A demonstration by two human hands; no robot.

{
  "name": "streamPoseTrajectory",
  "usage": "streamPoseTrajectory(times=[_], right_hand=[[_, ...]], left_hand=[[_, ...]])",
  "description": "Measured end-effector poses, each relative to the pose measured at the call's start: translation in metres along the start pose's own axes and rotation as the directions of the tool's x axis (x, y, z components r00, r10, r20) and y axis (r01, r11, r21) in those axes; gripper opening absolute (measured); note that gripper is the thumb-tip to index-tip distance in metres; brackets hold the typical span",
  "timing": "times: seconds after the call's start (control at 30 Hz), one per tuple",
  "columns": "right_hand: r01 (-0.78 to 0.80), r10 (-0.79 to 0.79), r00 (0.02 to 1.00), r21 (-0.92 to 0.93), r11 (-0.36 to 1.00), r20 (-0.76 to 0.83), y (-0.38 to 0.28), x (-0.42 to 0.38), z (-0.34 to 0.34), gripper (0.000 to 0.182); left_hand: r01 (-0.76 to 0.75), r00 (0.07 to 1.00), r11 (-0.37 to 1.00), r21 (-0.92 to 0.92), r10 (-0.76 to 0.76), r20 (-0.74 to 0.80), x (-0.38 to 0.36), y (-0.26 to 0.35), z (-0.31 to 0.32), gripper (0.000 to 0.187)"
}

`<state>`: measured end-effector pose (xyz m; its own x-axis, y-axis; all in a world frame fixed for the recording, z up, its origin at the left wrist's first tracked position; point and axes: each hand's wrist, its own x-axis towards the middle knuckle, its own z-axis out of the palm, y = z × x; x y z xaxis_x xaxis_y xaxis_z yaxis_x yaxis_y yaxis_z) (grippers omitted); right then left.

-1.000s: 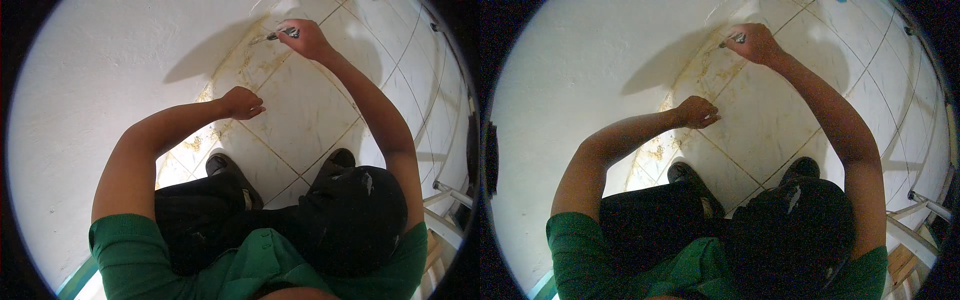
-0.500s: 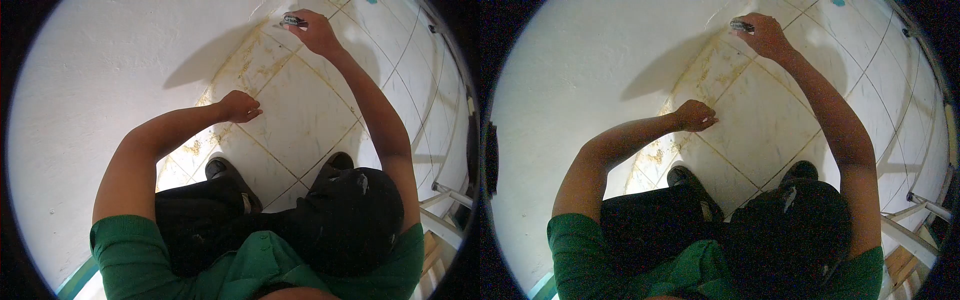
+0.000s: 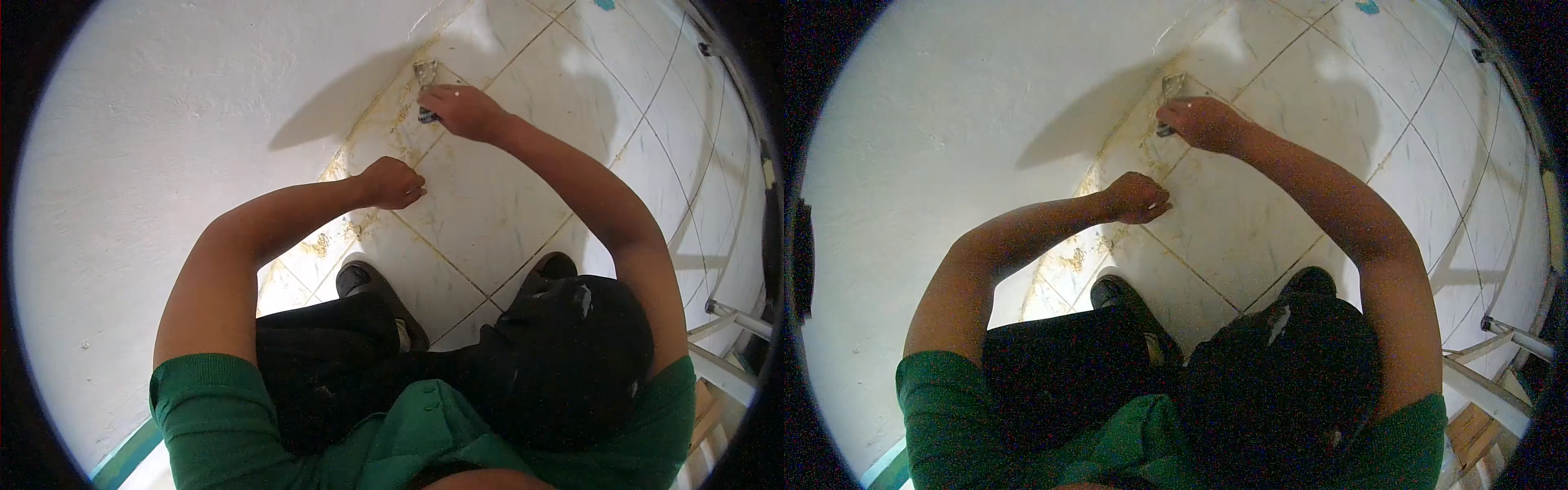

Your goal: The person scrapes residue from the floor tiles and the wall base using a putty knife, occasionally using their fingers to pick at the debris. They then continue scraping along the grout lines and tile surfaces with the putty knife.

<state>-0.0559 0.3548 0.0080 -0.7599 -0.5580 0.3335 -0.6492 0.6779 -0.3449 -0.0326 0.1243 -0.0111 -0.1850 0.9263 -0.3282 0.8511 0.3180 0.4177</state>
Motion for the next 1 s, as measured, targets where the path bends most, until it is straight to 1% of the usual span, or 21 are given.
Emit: streamPoseTrajectory(times=[0.07, 0.1, 0.2, 0.3, 0.4, 0.5, 0.6, 0.7, 0.8, 0.9, 1.0], right_hand=[[0.018, -0.018, 1.0, 0.012, 1.0, 0.018, -0.009, -0.005, -0.004, 0.025], [0.026, -0.026, 1.0, -0.004, 1.0, -0.017, -0.013, -0.004, -0.007, 0.024], [-0.084, 0.088, 0.993, -0.046, 0.995, 0.08, -0.014, 0.003, -0.023, 0.025], [-0.009, -0.001, 0.984, -0.054, 0.998, -0.176, -0.003, 0.011, -0.019, 0.025], [0.004, -0.024, 0.984, -0.111, 0.994, -0.177, 0.01, 0.015, -0.008, 0.023], [-0.043, 0.035, 0.995, -0.09, 0.995, -0.089, 0.008, 0.007, -0.005, 0.028], [-0.097, 0.096, 0.995, -0.065, 0.993, -0.019, -0.001, 0.002, -0.006, 0.03], [-0.101, 0.102, 0.994, 0.028, 0.994, -0.041, -0.011, -0.002, -0.011, 0.027], [-0.058, 0.06, 0.996, 0.037, 0.998, -0.073, -0.02, -0.002, -0.014, 0.025], [-0.13, 0.135, 0.99, 0.111, 0.985, -0.034, -0.022, 0.005, -0.034, 0.025], [-0.024, 0.022, 0.978, -0.006, 1.0, -0.21, 0.0, 0.013, -0.028, 0.028]], left_hand=[[0.015, 1.0, 0.999, 0.031, -0.015, 0.018, -0.001, 0.004, -0.002, 0.026], [0.011, 1.0, 1.0, 0.028, -0.012, 0.021, -0.001, 0.004, -0.002, 0.026], [0.012, 0.999, 1.0, 0.025, -0.013, 0.037, 0.0, 0.002, -0.002, 0.026], [0.027, 0.998, 0.999, 0.028, -0.028, 0.059, 0.002, 0.001, -0.001, 0.026], [0.031, 0.998, 0.999, 0.03, -0.033, 0.062, 0.003, 0.003, -0.001, 0.025], [0.035, 0.997, 0.999, 0.023, -0.037, 0.062, 0.0, 0.002, -0.001, 0.026], [0.041, 0.996, 0.999, 0.009, -0.042, 0.077, 0.001, 0.002, 0.0, 0.026], [0.056, 0.992, 0.998, 0.027, -0.058, 0.109, 0.0, 0.001, -0.003, 0.025], [0.04, 0.994, 0.998, 0.056, -0.046, 0.097, 0.001, 0.001, -0.003, 0.025], [0.03, 0.996, 0.998, 0.058, -0.035, 0.085, 0.003, 0.001, 0.0, 0.026], [0.049, 0.993, 0.997, 0.055, -0.054, 0.104, 0.002, 0.0, 0.002, 0.026]])
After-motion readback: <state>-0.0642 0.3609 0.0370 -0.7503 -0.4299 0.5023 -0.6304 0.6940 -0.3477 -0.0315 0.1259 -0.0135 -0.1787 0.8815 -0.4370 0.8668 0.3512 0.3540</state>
